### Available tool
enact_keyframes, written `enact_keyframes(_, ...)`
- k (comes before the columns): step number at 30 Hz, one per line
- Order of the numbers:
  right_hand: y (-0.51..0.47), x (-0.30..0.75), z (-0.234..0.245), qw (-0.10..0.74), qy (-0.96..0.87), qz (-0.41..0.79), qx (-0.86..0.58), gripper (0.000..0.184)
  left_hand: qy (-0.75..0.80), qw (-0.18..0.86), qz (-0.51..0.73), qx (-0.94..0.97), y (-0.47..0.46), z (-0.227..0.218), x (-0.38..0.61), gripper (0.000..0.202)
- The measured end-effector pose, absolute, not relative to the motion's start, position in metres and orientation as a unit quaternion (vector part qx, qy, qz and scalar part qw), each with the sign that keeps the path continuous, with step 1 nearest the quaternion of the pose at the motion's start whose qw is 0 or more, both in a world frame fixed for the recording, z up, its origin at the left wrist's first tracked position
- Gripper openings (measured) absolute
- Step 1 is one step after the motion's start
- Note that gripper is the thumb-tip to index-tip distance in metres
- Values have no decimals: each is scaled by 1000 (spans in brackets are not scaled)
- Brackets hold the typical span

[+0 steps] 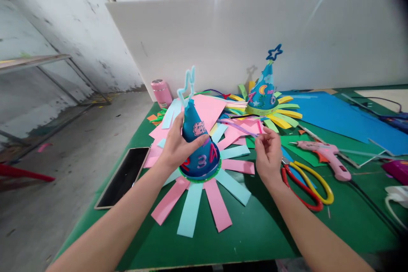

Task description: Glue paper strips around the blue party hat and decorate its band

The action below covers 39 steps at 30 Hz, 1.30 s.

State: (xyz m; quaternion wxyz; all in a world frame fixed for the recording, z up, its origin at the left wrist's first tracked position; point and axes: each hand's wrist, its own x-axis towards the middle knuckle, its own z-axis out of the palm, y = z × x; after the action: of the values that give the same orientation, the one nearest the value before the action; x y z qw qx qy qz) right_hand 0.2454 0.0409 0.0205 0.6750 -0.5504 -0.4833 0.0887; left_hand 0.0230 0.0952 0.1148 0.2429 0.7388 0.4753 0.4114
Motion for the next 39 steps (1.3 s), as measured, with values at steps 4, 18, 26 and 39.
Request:
enact_keyframes(4,40,246,23,683,-473,93,-549,35,467,257,397,747,99,116,20,38)
enact_keyframes(18,40,253,28,704,-438,100,-550,36,465,278,427,724,117,140,28,39)
enact_keyframes(26,41,259,25,694,-430,80,-572,38,510,172,409,737,110,139,53,38)
enact_keyframes(39,43,281,34,721,-373,6,-584,36,428,157,452,767,73,112,20,54)
